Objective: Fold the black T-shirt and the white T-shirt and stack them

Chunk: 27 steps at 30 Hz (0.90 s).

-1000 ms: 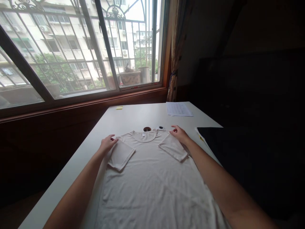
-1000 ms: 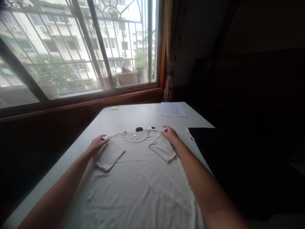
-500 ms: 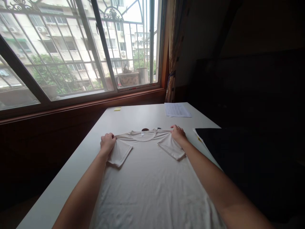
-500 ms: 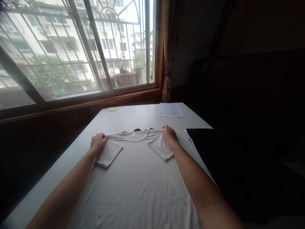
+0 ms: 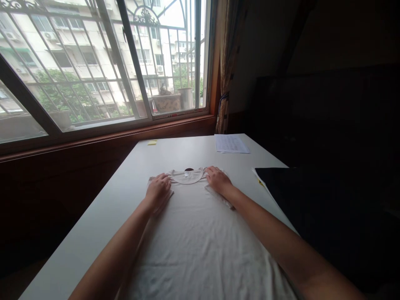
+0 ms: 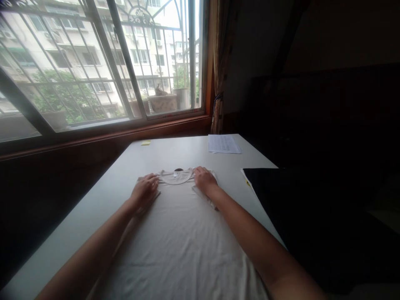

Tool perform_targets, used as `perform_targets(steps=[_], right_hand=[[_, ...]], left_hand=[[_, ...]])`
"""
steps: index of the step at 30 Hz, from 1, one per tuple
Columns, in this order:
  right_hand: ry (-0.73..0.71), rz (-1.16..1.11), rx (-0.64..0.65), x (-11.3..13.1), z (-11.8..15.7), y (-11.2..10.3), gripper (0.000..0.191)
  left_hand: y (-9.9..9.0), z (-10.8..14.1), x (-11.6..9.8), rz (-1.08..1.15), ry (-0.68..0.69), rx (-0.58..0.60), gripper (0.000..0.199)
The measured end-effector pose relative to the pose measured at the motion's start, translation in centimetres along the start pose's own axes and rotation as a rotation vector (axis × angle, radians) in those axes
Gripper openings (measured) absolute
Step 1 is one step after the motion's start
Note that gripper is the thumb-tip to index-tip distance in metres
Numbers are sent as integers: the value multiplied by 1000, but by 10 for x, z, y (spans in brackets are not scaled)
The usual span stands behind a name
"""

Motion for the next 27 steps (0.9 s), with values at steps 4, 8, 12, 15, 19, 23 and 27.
perform_targets(steps=[4,8,12,15,19,23,27], right_hand=[[-54,-31,115,9,2,17,58],[-25,-34,184,4,-3,23,65],[6,-32,213,-1,-7,24,69],[21,-30,213,-3,-9,27,70],[23,-26,191,-5,-9,27,69],[7,-21,110,-9,-10,22,63],[4,-10,0,-12,-8,14,48]], left_hand=[[21,-4,-8,4,9,94,55],[29,-10,-2,-16,-40,141,64],[32,-14,2,-28,-55,166,64],[35,-15,5,-32,-54,177,66],[37,-18,6,-39,-59,182,66],[36,-20,5,-52,-59,181,66],[37,-19,3,-69,-60,182,67]])
Point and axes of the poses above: each hand's wrist, its own z-axis away from the middle knuckle, its own y-axis out of the palm, x = y × z, the point moved 3 cm from there along -z, towards the middle knuckle, and after that the axes turned 10 degrees about -x, right-handed, at the moved point
